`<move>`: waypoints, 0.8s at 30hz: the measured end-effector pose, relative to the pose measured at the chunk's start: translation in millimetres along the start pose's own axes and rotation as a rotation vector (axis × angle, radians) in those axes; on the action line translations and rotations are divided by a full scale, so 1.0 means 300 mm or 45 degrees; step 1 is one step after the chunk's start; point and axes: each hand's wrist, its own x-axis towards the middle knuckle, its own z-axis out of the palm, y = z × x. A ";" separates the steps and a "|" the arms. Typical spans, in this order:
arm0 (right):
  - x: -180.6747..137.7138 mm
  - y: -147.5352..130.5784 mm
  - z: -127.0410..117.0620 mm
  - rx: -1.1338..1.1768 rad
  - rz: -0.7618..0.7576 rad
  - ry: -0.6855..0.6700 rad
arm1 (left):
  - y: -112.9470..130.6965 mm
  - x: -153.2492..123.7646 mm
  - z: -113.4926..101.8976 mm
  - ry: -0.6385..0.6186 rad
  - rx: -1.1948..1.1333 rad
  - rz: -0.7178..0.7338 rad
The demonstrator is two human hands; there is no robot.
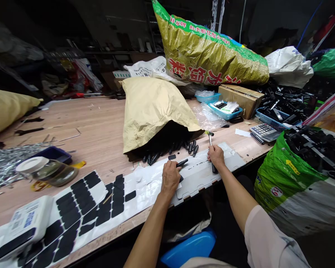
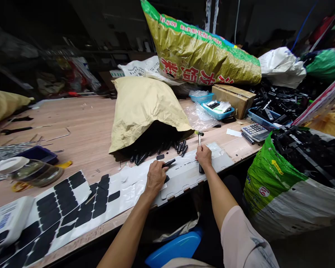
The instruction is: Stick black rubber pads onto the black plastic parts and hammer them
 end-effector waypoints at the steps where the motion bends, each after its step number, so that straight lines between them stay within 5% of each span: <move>1: 0.000 0.000 0.000 -0.003 0.003 -0.001 | -0.002 -0.001 0.000 0.004 -0.018 0.009; 8: -0.008 0.001 -0.008 0.089 -0.044 0.003 | -0.016 0.006 -0.013 -0.017 -0.255 -0.072; 13: -0.112 -0.013 -0.057 0.102 -0.283 -0.116 | -0.009 0.009 -0.014 -0.041 -0.250 -0.107; 19: -0.317 0.011 -0.083 -0.422 -0.596 -0.265 | 0.020 0.013 -0.007 -0.077 -0.125 -0.170; 24: -0.369 0.037 -0.046 -0.624 -0.768 -0.226 | 0.031 0.017 0.003 -0.071 -0.067 -0.215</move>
